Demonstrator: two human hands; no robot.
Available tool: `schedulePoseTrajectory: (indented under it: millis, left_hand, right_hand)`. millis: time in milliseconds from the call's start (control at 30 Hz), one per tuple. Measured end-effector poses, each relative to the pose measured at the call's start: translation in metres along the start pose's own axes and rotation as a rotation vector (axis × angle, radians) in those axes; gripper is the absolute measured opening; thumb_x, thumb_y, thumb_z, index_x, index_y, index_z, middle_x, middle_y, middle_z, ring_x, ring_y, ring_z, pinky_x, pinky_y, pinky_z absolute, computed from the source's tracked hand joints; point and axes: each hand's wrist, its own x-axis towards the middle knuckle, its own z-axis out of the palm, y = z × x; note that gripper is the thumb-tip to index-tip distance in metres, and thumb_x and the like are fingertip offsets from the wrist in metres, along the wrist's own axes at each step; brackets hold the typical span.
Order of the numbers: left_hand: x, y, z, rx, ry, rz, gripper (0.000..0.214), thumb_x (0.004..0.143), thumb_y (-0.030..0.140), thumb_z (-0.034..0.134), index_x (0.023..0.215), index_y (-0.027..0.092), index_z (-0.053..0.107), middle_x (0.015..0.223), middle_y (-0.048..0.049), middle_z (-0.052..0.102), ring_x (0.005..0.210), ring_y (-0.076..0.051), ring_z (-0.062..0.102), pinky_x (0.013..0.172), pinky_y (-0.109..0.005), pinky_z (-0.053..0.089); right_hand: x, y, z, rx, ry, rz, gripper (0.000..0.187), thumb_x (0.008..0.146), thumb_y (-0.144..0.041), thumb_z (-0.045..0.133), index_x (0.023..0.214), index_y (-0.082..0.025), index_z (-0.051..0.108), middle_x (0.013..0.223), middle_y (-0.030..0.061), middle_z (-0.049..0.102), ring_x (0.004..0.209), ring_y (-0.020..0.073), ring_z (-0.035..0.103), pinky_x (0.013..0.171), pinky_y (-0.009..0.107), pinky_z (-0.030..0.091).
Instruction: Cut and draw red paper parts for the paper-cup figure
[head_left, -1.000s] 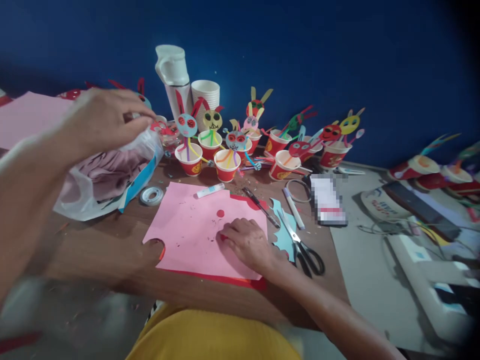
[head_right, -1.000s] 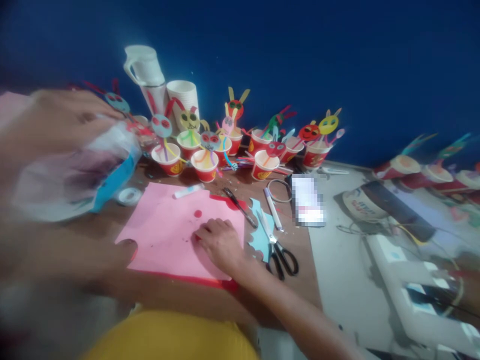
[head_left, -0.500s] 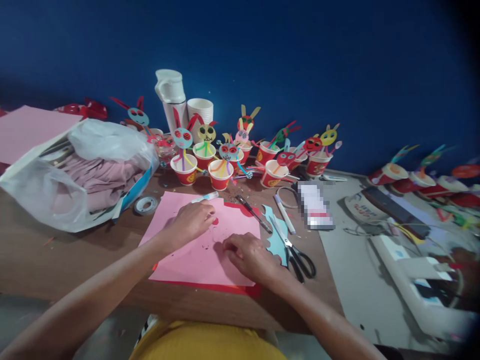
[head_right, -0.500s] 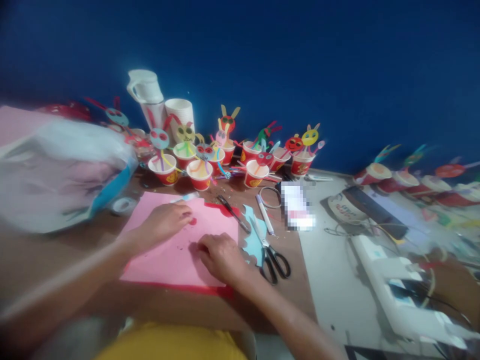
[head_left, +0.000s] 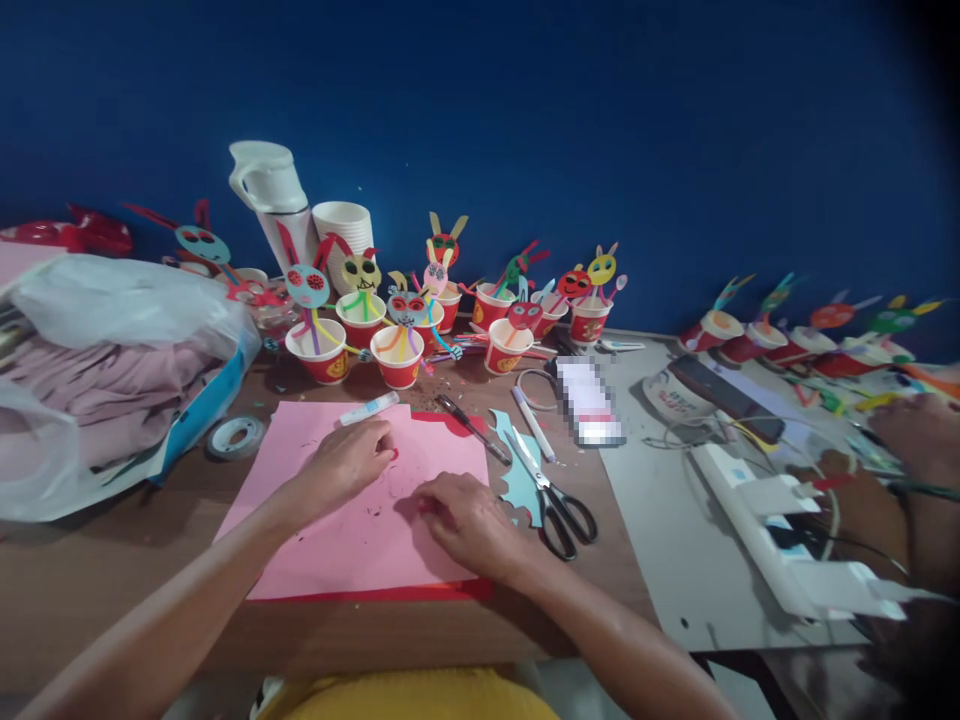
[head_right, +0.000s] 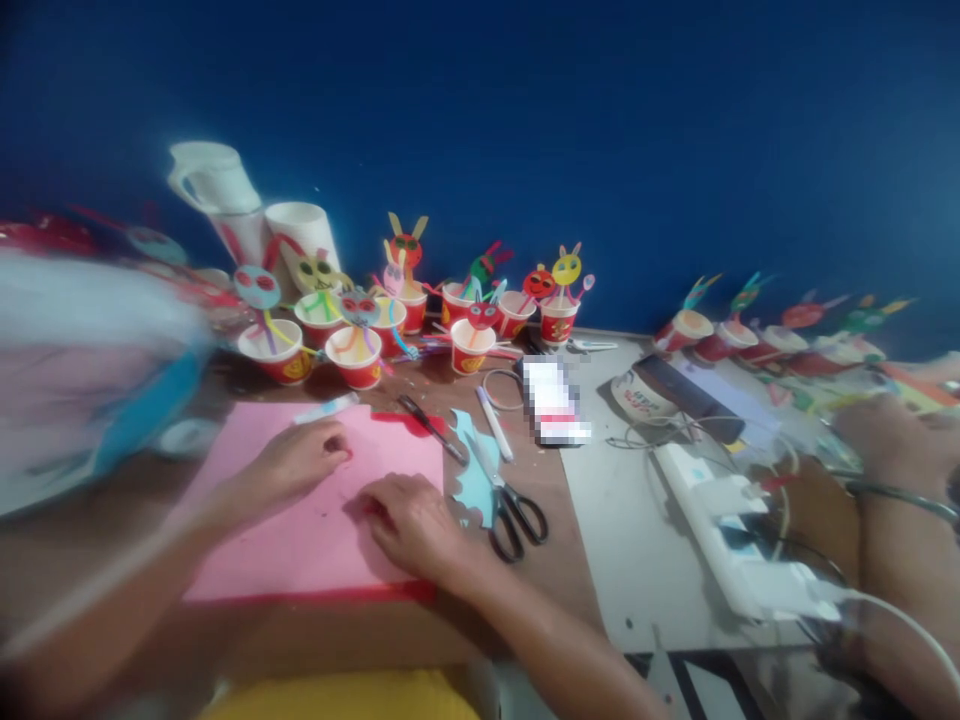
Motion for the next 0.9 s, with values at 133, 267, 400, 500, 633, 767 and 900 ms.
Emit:
schedulePoseTrajectory:
  millis: [133, 267, 400, 500, 633, 767, 900]
  left_hand:
    - [-0.002, 0.008, -0.001, -0.102, 0.013, -0.017, 0.012, 0.074, 0.024, 0.048, 0.062, 0.020, 0.049, 0.066, 0.0001, 0.057, 0.062, -0.016, 0.050, 0.056, -0.027, 0.032]
    - [-0.007, 0.025, -0.004, -0.277, 0.006, -0.015, 0.007, 0.074, 0.021, 0.047, 0.074, 0.020, 0.054, 0.069, 0.0011, 0.058, 0.062, -0.014, 0.052, 0.056, -0.024, 0.038]
    - [-0.011, 0.043, 0.000, -0.711, 0.004, -0.111, 0.023, 0.074, 0.027, 0.054, 0.094, 0.016, 0.056, 0.075, 0.0001, 0.058, 0.056, -0.010, 0.051, 0.049, -0.022, 0.040]
    - [-0.013, 0.048, 0.009, -0.966, -0.061, -0.203, 0.027, 0.071, 0.028, 0.058, 0.095, 0.016, 0.055, 0.064, 0.0034, 0.054, 0.045, -0.007, 0.044, 0.041, -0.019, 0.034]
    - [-0.015, 0.049, 0.020, -1.013, -0.072, -0.219, 0.017, 0.069, 0.028, 0.060, 0.079, 0.017, 0.054, 0.056, 0.0047, 0.051, 0.045, -0.007, 0.044, 0.039, -0.018, 0.032]
    - [-0.017, 0.051, 0.023, -1.011, -0.072, -0.215, 0.015, 0.068, 0.027, 0.061, 0.075, 0.017, 0.052, 0.054, 0.0058, 0.050, 0.046, -0.007, 0.044, 0.042, -0.018, 0.034]
    - [-0.019, 0.050, 0.022, -0.999, -0.091, -0.227, 0.012, 0.070, 0.027, 0.059, 0.075, 0.017, 0.053, 0.056, 0.0038, 0.053, 0.049, -0.009, 0.049, 0.043, -0.018, 0.037]
  right_hand:
    - [0.003, 0.000, -0.007, 0.132, 0.002, 0.002, 0.028, 0.075, -0.002, 0.052, 0.090, -0.021, 0.066, 0.089, 0.0014, 0.068, 0.085, 0.0164, 0.059, 0.080, 0.028, 0.041]
    - [0.006, 0.003, -0.013, 0.313, 0.088, 0.081, 0.020, 0.077, -0.008, 0.054, 0.085, -0.022, 0.067, 0.085, 0.0010, 0.068, 0.084, 0.0159, 0.060, 0.079, 0.029, 0.043]
    - [0.010, 0.010, -0.013, 0.568, 0.177, 0.294, 0.008, 0.078, -0.018, 0.057, 0.081, -0.020, 0.064, 0.077, 0.0001, 0.067, 0.073, 0.0148, 0.061, 0.070, 0.028, 0.046]
    - [0.013, 0.016, -0.012, 0.812, 0.220, 0.410, 0.009, 0.077, -0.024, 0.058, 0.085, -0.019, 0.059, 0.064, -0.0025, 0.063, 0.060, 0.0133, 0.060, 0.059, 0.025, 0.047]
    - [0.015, 0.020, -0.010, 0.867, 0.231, 0.449, 0.015, 0.076, -0.027, 0.060, 0.088, -0.018, 0.059, 0.061, -0.0030, 0.062, 0.055, 0.0129, 0.061, 0.056, 0.025, 0.048]
    - [0.014, 0.021, -0.006, 0.862, 0.208, 0.454, 0.009, 0.075, -0.027, 0.062, 0.075, -0.018, 0.062, 0.062, -0.0014, 0.064, 0.056, 0.0127, 0.060, 0.055, 0.024, 0.047]
    - [0.014, 0.023, -0.005, 0.834, 0.200, 0.450, 0.010, 0.076, -0.027, 0.062, 0.072, -0.018, 0.062, 0.062, -0.0019, 0.063, 0.056, 0.0119, 0.059, 0.056, 0.024, 0.046]
